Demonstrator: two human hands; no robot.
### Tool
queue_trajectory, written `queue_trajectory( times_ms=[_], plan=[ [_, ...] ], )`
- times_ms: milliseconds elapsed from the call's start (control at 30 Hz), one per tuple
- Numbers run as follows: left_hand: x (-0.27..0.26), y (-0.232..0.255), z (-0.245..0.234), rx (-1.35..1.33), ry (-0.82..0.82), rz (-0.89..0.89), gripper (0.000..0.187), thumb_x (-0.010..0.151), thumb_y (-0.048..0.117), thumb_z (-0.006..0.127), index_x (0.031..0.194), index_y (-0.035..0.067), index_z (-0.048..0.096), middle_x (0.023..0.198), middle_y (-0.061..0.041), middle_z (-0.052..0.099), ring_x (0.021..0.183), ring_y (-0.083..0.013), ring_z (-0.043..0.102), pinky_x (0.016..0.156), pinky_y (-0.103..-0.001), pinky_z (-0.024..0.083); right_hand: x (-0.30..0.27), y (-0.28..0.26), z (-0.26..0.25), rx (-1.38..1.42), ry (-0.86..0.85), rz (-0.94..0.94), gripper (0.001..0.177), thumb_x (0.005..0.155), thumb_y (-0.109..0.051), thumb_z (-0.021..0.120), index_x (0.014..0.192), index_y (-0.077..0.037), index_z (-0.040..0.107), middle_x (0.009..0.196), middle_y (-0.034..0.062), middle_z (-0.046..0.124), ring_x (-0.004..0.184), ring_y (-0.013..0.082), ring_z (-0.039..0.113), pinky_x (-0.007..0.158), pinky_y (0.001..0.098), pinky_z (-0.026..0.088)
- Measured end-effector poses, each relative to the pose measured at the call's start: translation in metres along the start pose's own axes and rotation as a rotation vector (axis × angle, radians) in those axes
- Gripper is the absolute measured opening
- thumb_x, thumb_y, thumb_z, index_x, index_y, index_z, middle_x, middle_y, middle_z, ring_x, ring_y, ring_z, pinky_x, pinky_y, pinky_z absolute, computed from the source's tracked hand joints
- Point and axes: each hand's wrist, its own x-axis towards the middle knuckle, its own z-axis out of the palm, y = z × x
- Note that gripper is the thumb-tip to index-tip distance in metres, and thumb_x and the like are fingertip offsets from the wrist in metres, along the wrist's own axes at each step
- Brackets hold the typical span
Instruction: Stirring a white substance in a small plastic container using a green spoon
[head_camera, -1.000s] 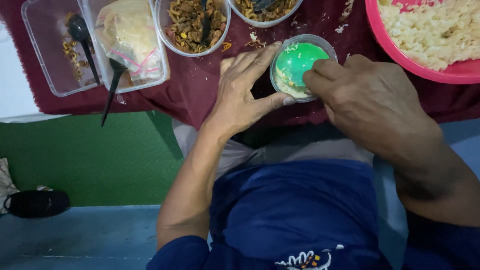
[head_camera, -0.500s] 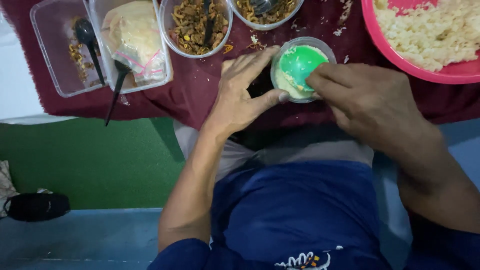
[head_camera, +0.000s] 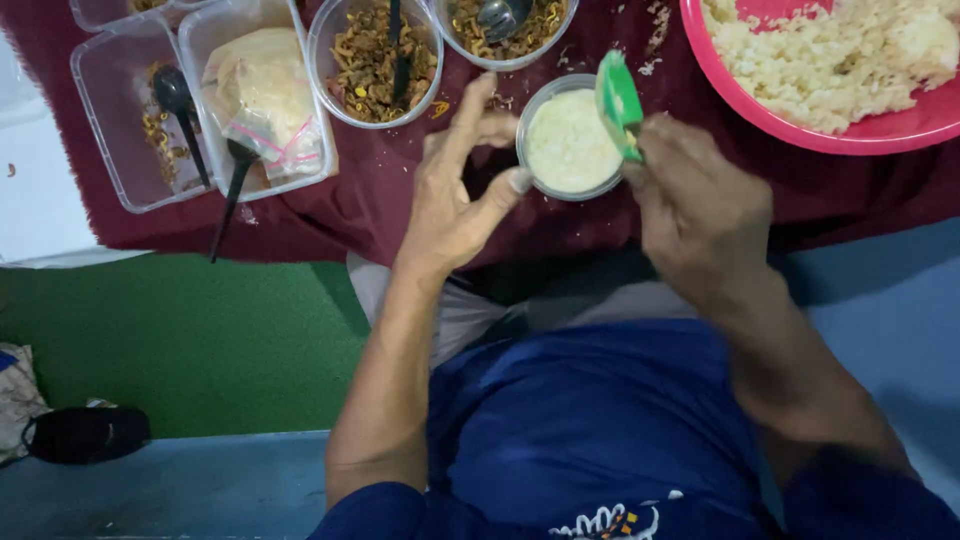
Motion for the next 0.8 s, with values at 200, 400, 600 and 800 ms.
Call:
queue_trajectory(
  times_ms=[200, 400, 600, 800],
  plan=[
    [-0.001, -0.004, 0.000, 0.116, 0.022, -0.027, 0.093, 0.090, 0.061, 0.070, 0.161, 0.019, 0.028, 0.152, -0.002, 0.061, 0.130, -0.0179, 0.067, 0.113, -0.044, 0.036, 0.012, -0.008, -0.017, -0.291, 0.020, -0.064, 0.018, 0.109, 0.010, 0.077, 0.126, 0.007, 0.072, 0.126, 0.0189, 0.072, 0.105, 0.0306, 0.074, 0.078, 0.0364, 0.055],
    [0.004, -0.007, 0.006, 0.235, -0.056, 0.031, 0.100, 0.089, 0.077, 0.059, 0.162, 0.016, 0.026, 0.160, -0.005, 0.054, 0.148, -0.0243, 0.052, 0.114, -0.046, 0.034, 0.015, -0.028, -0.039, -0.445, -0.147, -0.086, 0.023, 0.108, -0.009, 0.075, 0.130, -0.016, 0.076, 0.130, 0.0029, 0.078, 0.091, 0.0245, 0.069, 0.072, 0.0337, 0.052],
    [0.007, -0.002, 0.007, 0.360, -0.106, -0.011, 0.087, 0.093, 0.071, 0.055, 0.159, 0.019, 0.036, 0.160, -0.008, 0.050, 0.147, -0.0275, 0.048, 0.112, -0.045, 0.034, 0.032, -0.041, -0.033, -0.658, -0.292, -0.231, 0.013, 0.107, -0.019, 0.074, 0.114, -0.021, 0.064, 0.108, -0.0061, 0.065, 0.069, 0.0148, 0.056, 0.061, 0.0274, 0.044],
    [0.007, 0.002, 0.005, 0.303, -0.101, -0.016, 0.079, 0.093, 0.070, 0.054, 0.155, 0.022, 0.044, 0.155, -0.006, 0.056, 0.142, -0.0240, 0.051, 0.113, -0.042, 0.030, 0.036, -0.036, -0.018, -0.784, -0.346, -0.207, 0.027, 0.088, -0.019, 0.072, 0.114, -0.021, 0.063, 0.102, -0.0040, 0.063, 0.066, 0.0160, 0.053, 0.055, 0.0299, 0.043]
  ],
)
